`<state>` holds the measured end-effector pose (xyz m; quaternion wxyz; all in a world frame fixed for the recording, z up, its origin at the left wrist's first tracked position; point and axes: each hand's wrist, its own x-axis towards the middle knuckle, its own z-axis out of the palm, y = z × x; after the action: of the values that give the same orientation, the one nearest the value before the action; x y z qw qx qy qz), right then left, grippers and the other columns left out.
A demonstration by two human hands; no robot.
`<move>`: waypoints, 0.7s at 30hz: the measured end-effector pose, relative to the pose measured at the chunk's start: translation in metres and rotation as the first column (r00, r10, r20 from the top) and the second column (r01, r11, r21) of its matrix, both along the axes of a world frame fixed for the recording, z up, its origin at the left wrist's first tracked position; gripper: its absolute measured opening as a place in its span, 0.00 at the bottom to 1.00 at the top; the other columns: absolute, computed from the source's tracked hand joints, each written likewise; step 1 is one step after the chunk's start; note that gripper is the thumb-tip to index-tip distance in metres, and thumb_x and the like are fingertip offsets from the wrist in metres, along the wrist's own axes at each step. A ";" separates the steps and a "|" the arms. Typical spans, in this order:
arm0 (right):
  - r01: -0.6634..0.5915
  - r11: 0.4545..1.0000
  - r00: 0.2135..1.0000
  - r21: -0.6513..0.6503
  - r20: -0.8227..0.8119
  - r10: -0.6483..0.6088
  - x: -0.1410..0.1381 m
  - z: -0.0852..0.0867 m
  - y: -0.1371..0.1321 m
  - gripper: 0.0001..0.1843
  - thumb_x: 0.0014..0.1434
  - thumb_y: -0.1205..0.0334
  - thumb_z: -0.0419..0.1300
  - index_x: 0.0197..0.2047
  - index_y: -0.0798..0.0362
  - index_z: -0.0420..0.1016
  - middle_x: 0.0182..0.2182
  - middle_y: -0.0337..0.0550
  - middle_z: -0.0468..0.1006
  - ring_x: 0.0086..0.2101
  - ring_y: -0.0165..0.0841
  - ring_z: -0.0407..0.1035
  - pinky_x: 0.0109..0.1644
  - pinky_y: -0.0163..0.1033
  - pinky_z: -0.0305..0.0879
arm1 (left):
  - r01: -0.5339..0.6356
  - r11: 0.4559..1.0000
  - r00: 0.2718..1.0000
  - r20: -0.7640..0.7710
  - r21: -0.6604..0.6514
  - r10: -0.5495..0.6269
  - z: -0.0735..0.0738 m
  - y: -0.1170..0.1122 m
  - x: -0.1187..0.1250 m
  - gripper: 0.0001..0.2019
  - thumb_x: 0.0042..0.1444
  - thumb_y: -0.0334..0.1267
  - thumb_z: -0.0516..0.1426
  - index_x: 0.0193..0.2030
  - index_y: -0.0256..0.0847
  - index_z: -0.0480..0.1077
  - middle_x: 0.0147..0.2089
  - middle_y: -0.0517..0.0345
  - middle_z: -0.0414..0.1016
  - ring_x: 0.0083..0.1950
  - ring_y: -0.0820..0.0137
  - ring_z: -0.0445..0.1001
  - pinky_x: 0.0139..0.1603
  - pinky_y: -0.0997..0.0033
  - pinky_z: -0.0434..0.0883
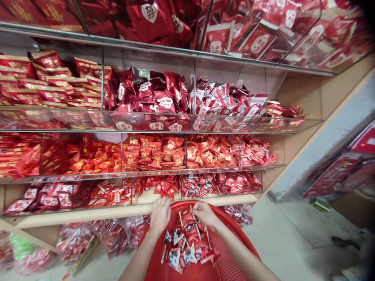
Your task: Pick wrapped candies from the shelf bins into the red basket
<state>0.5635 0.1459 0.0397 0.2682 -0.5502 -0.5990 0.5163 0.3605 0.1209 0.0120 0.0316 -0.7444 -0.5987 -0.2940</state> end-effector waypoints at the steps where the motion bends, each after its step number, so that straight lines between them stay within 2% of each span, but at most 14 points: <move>1: 0.004 0.998 1.000 -0.061 -0.019 -0.006 -0.002 -0.001 -0.001 0.10 0.50 0.63 0.54 0.20 0.52 0.57 0.09 0.26 0.57 0.12 0.22 0.53 0.17 0.28 0.45 | -0.002 1.000 1.000 -0.001 0.000 0.002 0.000 0.000 0.000 0.16 0.54 0.27 0.45 0.47 0.43 0.64 0.43 0.56 0.68 0.45 0.66 0.64 0.49 0.62 0.60; 5: 0.022 0.984 1.000 -0.179 0.013 -0.020 -0.006 -0.002 -0.001 0.09 0.49 0.65 0.55 0.21 0.53 0.60 0.08 0.26 0.57 0.10 0.21 0.49 0.14 0.28 0.43 | -0.002 1.000 1.000 -0.004 0.004 0.002 -0.001 0.001 0.000 0.16 0.54 0.27 0.46 0.47 0.43 0.64 0.44 0.56 0.68 0.45 0.66 0.64 0.49 0.62 0.60; 10: 0.035 0.980 0.997 -0.196 0.078 -0.021 -0.012 -0.012 0.003 0.09 0.48 0.65 0.57 0.20 0.52 0.60 0.08 0.26 0.57 0.10 0.22 0.50 0.13 0.29 0.43 | -0.005 1.000 1.000 -0.013 0.012 0.005 0.000 0.001 0.000 0.16 0.54 0.28 0.46 0.47 0.43 0.65 0.43 0.56 0.69 0.45 0.66 0.65 0.49 0.63 0.60; 13: 0.050 0.991 0.991 -0.121 0.126 -0.035 -0.013 -0.019 0.005 0.11 0.49 0.63 0.56 0.18 0.53 0.60 0.08 0.28 0.60 0.10 0.22 0.50 0.15 0.29 0.46 | -0.003 1.000 1.000 -0.015 0.018 0.003 0.001 0.000 0.000 0.16 0.54 0.27 0.46 0.47 0.44 0.65 0.43 0.56 0.69 0.44 0.66 0.65 0.49 0.63 0.60; 17: 0.078 0.996 0.977 0.053 0.194 -0.087 -0.003 -0.022 0.014 0.13 0.50 0.60 0.55 0.17 0.54 0.61 0.13 0.34 0.70 0.14 0.23 0.57 0.21 0.30 0.53 | 0.004 1.000 1.000 -0.007 0.018 -0.003 0.002 0.000 0.000 0.17 0.53 0.26 0.46 0.48 0.44 0.65 0.43 0.56 0.69 0.44 0.67 0.65 0.49 0.63 0.60; 21: 0.101 0.973 0.955 0.206 0.253 -0.153 0.019 -0.010 0.031 0.17 0.52 0.54 0.53 0.17 0.53 0.63 0.17 0.39 0.73 0.20 0.27 0.63 0.27 0.32 0.56 | -0.002 1.000 1.000 -0.014 0.008 0.002 0.002 0.000 0.000 0.16 0.54 0.27 0.46 0.47 0.44 0.65 0.43 0.56 0.68 0.45 0.66 0.64 0.50 0.63 0.60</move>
<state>0.5826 0.1768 0.0294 0.2692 -0.6240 -0.6396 0.3592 0.3609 0.1208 0.0136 0.0394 -0.7458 -0.5979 -0.2911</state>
